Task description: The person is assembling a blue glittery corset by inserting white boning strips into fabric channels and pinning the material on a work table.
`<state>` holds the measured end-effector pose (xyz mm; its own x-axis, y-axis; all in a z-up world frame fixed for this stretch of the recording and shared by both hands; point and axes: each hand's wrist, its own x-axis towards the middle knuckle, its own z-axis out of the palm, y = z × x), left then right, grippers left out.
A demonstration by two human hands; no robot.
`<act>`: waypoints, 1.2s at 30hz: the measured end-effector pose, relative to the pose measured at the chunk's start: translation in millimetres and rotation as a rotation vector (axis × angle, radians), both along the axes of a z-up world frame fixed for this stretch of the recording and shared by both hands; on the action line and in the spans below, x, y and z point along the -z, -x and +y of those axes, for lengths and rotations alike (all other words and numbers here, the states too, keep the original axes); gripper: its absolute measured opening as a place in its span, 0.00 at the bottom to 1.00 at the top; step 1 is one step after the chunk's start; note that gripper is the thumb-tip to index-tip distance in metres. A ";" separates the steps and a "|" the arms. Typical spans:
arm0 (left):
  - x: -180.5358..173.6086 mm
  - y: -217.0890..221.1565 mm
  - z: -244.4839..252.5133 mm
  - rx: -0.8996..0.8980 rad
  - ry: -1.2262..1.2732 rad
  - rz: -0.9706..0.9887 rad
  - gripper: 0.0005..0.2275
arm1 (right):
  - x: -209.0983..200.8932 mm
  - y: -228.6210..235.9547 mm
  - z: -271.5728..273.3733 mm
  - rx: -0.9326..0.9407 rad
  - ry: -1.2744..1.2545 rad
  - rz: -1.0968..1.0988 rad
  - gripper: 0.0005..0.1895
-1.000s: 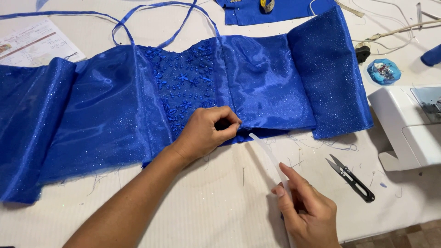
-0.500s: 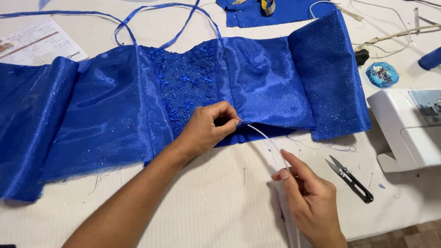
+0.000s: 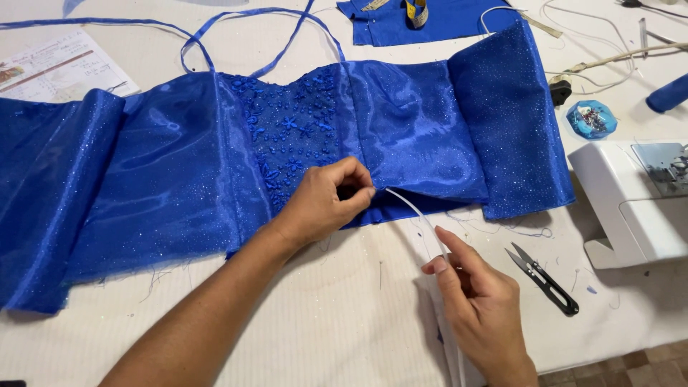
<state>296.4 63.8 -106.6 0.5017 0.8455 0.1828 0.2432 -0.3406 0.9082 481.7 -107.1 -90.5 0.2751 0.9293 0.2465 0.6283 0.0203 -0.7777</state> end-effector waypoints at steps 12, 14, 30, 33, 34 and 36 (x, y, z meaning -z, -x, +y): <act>-34.5 -18.4 11.5 -0.057 0.184 0.334 0.05 | -2.6 -5.5 -1.8 -0.050 -0.005 -0.048 0.21; -36.4 -20.2 15.2 -0.073 0.278 0.335 0.05 | -3.8 -9.0 -3.5 -0.026 0.005 -0.021 0.22; -40.1 -17.6 16.7 -0.096 0.381 0.248 0.08 | -65.1 -38.3 32.7 -0.215 0.037 -0.177 0.17; -40.0 -16.6 17.2 -0.092 0.416 0.223 0.11 | -78.3 -41.5 42.0 -0.218 0.118 -0.185 0.15; -39.6 -16.7 17.5 -0.090 0.409 0.224 0.11 | -84.5 -39.5 44.5 -0.230 0.179 -0.186 0.14; -37.2 -17.4 18.9 -0.087 0.402 0.225 0.10 | -92.3 -38.7 51.4 -0.241 0.240 -0.187 0.13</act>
<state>313.8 82.7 -69.4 0.4154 0.8678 -0.2728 0.4610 0.0578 0.8855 520.4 -55.7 1.8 0.0130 0.9991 0.0398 0.7591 0.0160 -0.6508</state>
